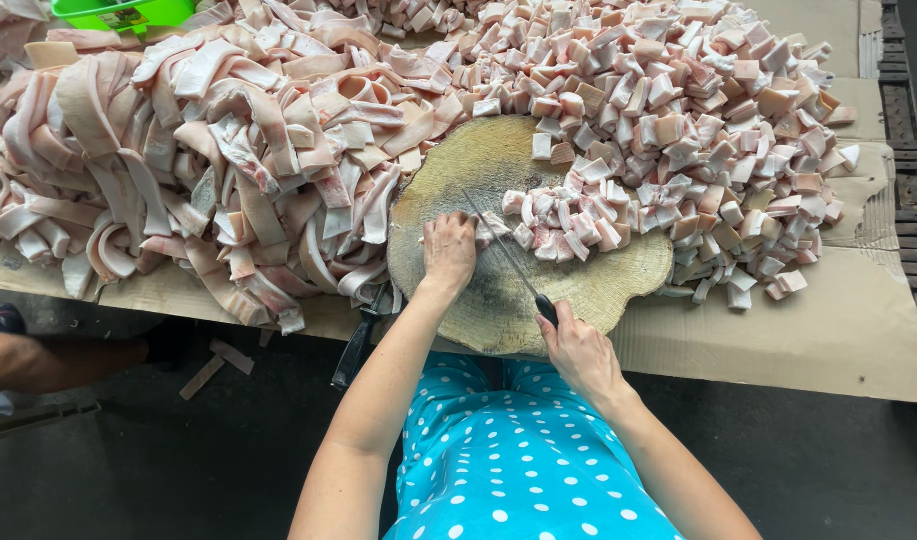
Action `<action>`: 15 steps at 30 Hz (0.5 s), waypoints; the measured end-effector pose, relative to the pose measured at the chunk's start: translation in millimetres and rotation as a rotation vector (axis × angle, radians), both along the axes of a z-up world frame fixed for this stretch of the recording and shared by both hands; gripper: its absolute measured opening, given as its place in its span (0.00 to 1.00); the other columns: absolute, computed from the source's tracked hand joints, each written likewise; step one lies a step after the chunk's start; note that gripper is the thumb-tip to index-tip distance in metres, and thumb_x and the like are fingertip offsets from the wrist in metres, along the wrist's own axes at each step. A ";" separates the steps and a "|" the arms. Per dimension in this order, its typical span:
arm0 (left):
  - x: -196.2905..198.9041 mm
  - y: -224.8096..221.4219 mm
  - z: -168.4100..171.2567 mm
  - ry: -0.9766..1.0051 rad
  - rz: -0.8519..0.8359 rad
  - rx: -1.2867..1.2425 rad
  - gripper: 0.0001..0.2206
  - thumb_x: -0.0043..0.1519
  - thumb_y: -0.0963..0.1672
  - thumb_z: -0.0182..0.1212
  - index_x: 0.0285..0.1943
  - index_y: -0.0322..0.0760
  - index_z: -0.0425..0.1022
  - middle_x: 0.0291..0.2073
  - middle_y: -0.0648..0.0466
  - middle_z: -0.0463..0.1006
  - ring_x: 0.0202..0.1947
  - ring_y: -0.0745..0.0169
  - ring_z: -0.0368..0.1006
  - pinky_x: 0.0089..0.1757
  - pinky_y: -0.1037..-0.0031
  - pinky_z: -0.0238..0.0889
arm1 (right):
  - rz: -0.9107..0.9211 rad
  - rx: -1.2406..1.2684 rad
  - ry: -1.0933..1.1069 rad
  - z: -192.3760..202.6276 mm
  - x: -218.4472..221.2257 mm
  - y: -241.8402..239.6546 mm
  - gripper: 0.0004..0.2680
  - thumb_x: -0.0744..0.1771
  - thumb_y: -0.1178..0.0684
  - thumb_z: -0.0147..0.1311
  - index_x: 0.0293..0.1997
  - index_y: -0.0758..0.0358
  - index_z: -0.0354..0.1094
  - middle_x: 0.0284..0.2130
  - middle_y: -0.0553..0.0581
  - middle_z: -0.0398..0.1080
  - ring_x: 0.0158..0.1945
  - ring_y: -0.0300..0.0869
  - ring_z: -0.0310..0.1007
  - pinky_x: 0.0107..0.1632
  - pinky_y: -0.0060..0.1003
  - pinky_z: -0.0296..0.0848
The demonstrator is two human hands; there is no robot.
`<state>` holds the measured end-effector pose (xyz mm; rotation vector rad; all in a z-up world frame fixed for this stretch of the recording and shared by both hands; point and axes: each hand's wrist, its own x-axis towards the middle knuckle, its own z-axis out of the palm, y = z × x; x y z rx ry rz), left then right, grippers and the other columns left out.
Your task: The person cuts strips of raw pork skin into small cubes using a knife on a circular wooden cutting board, moving pieces from a pile on the left to the right after cutting.
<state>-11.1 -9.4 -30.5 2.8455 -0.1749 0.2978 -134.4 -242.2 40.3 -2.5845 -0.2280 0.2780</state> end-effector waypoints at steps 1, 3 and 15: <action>2.0 -1.4 1.1 0.054 0.015 -0.004 0.12 0.63 0.43 0.58 0.54 0.37 0.80 0.49 0.49 0.78 0.51 0.51 0.71 0.53 0.59 0.61 | 0.009 -0.010 0.005 1.8 -3.7 -1.8 0.13 0.71 0.43 0.45 0.48 0.63 0.59 0.23 0.71 0.74 0.30 0.67 0.77 0.32 0.60 0.75; 5.6 -3.4 2.6 0.110 0.030 -0.009 0.14 0.60 0.45 0.58 0.51 0.35 0.80 0.48 0.47 0.77 0.51 0.50 0.70 0.53 0.58 0.61 | 0.020 -0.021 0.013 2.6 -7.4 -4.3 0.13 0.71 0.43 0.45 0.48 0.63 0.59 0.24 0.71 0.74 0.30 0.67 0.77 0.32 0.60 0.75; 19.8 2.7 0.4 0.037 -0.063 -0.113 0.07 0.58 0.38 0.56 0.39 0.31 0.80 0.43 0.46 0.77 0.49 0.47 0.72 0.51 0.56 0.63 | 0.070 0.096 0.233 -14.7 51.8 12.2 0.14 0.71 0.43 0.43 0.51 0.66 0.54 0.31 0.79 0.73 0.39 0.73 0.74 0.42 0.65 0.71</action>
